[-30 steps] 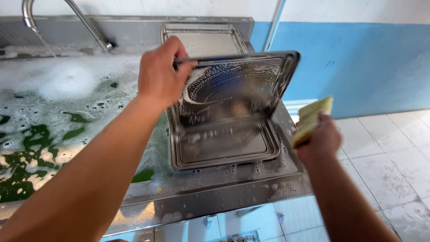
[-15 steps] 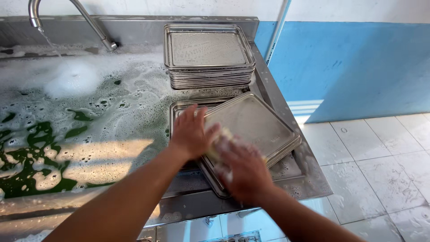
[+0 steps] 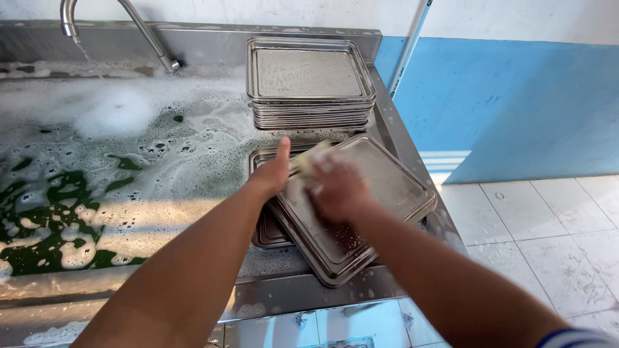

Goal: The person washes a stack of stainless steel trays in a soapy sink using a yellow sponge. They scrub each tray individually, rinse it under running water, and stack the cleaned trays on the sink's edge.

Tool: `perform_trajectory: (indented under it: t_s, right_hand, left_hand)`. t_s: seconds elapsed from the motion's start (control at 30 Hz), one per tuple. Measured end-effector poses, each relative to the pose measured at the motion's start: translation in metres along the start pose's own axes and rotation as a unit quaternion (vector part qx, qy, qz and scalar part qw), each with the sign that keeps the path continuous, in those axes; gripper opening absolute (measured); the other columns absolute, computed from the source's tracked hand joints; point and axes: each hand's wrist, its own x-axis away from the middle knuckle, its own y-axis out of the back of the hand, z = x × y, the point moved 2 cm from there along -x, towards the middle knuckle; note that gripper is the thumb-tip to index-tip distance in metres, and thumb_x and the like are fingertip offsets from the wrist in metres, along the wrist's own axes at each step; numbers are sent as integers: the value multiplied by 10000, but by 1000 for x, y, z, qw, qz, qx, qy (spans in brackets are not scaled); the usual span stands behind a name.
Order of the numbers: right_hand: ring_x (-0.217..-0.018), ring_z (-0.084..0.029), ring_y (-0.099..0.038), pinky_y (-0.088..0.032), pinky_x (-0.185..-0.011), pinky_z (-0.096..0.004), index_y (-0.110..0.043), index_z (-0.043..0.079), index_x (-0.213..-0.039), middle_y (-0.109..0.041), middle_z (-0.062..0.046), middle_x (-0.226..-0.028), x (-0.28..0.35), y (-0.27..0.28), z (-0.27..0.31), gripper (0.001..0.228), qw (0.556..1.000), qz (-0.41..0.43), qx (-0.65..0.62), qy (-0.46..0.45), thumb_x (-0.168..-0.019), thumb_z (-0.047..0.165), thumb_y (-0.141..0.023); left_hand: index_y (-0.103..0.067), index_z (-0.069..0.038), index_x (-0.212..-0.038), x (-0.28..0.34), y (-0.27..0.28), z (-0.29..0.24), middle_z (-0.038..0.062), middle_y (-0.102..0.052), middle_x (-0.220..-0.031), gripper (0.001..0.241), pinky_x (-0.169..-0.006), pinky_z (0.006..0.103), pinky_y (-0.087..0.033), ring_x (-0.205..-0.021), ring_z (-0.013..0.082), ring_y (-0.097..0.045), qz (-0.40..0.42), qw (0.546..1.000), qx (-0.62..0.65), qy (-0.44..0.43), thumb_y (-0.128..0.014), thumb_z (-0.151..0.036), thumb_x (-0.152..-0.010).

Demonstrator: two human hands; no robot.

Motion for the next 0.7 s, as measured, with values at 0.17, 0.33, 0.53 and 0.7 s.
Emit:
perform_trajectory:
  t_s: [0.17,0.33,0.53,0.7]
  right_hand:
    - [-1400,-372,-371,-256,-1134,-571,-388,225,-1530,-419,-92,-1553,100,-33,49,711,984,-72,-81,141,-838,209,-553]
    - [-1232,-350,-461,-296,-1014,-606,-445,229,-1490,-521,-138,-1399,125,3,-58,565,971,-214,-31,-99,-941,167,-563]
    - [-1179,-340,-660,-567,-982,-515,-450,2,-1493,-585,-197,-1372,124,119,-154,643,512,-301,-780,-199,-954,330,-571]
    - [-1201,-354,-647,-561,-1011,-484,-419,1,-1492,-593,-273,-1355,136,155,-155,789,469,-317,-808,-162,-938,562,-453]
  left_hand:
    - [-744,15,-1122,8,4,9,232,-691,-1172,1009,-973,460,-487,-1100,359,-669,-16,995,-94,-34,-375,-883,-846]
    - [-738,-24,-934,59,12,-10,137,-743,-842,725,-730,398,-552,-769,255,-726,-97,989,60,-98,-791,-701,-682]
    - [-694,-110,-930,116,39,-92,73,-710,-724,422,-594,351,-511,-617,179,-671,-229,907,76,-344,-858,-456,-754]
    - [-685,-146,-1023,153,26,-107,9,-702,-858,218,-697,387,-516,-786,206,-691,-298,720,-172,-602,-830,-193,-867]
